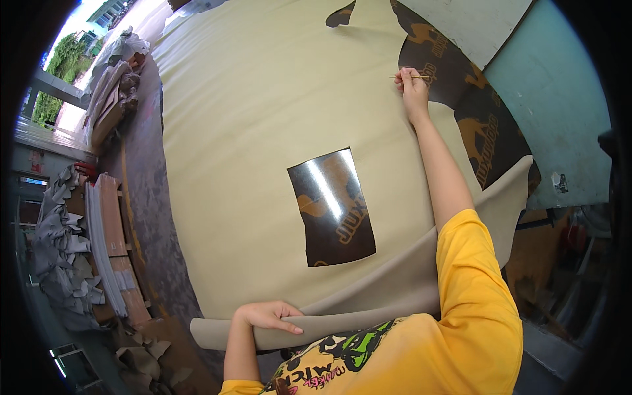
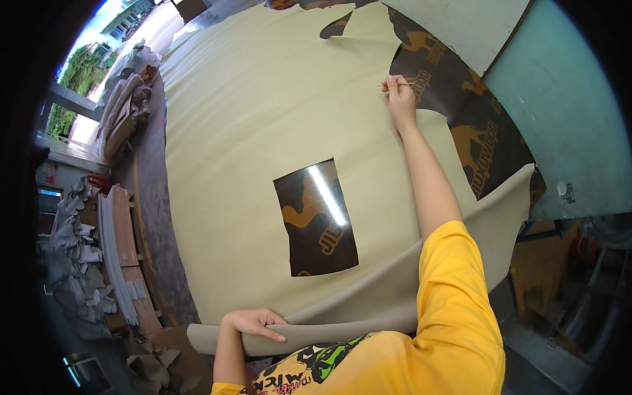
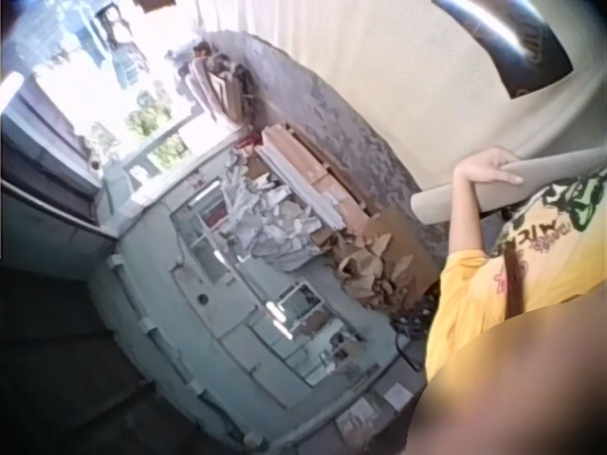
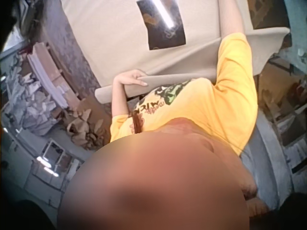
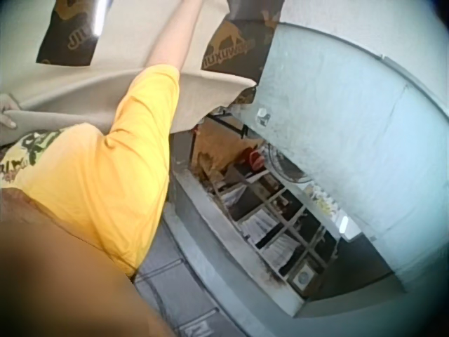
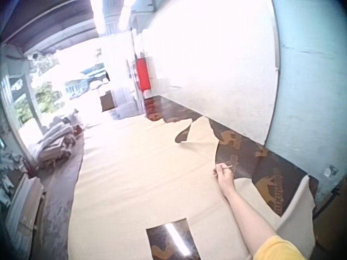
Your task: The person uses a small knife to cut a large sheet of beige fabric laid on a table. They repeatedly lift and fold the fabric to access new sections while cutting along the edges. The cut pieces remain on the table as the work continues.
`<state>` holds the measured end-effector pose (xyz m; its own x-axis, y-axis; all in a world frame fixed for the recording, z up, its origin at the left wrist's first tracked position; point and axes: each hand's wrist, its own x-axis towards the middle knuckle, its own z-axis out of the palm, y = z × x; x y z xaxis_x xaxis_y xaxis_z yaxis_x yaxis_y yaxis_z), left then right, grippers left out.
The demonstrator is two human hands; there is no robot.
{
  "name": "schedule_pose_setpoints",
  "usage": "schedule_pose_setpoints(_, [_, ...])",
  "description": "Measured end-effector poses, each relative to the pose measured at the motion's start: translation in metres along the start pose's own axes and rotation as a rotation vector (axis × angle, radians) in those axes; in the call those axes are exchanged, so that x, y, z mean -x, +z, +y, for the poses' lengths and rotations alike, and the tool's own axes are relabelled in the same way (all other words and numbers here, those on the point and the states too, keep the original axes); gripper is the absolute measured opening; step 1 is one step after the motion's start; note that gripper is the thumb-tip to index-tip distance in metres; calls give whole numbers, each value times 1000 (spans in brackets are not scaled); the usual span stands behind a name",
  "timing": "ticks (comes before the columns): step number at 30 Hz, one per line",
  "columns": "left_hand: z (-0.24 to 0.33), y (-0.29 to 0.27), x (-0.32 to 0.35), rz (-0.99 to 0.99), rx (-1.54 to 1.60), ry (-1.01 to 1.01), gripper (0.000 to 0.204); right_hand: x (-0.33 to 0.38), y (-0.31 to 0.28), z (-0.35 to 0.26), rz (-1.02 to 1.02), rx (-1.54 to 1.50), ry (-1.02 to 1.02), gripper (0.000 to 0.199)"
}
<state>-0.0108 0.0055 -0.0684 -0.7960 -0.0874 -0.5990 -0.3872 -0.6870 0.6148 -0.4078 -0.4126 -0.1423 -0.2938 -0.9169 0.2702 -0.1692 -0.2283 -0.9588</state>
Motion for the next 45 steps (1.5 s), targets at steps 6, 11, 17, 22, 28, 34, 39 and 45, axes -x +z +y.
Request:
schedule_pose_setpoints(6, [1,-2,-1,-30,8,-22,42,-22,-9,3,145,-30,-6,35])
schedule_pose_setpoints(11, [2,-3,-1,-24,33,-18,43,-43,0,12,40,319,-9,35])
schedule_pose_setpoints(17, [2,-2,0,-30,37,8,42,-37,-7,14,-6,501,-167,37])
schedule_pose_setpoints(22, [-3,-9,-2,-99,46,62,42,-16,-4,-14,43,530,-141,40])
schedule_pose_setpoints(28, [-9,-11,-4,-131,61,110,44,53,122,-42,-484,-232,-11,30])
schedule_pose_setpoints(34, [-11,-11,-2,-113,56,157,45,79,211,-63,-592,118,-87,37])
schedule_pose_setpoints(39, [-15,-16,-5,-176,81,162,43,89,202,-73,-614,294,-177,36])
schedule_pose_setpoints(45, [-19,-19,-8,-268,159,224,44,88,164,-74,-588,341,-200,38])
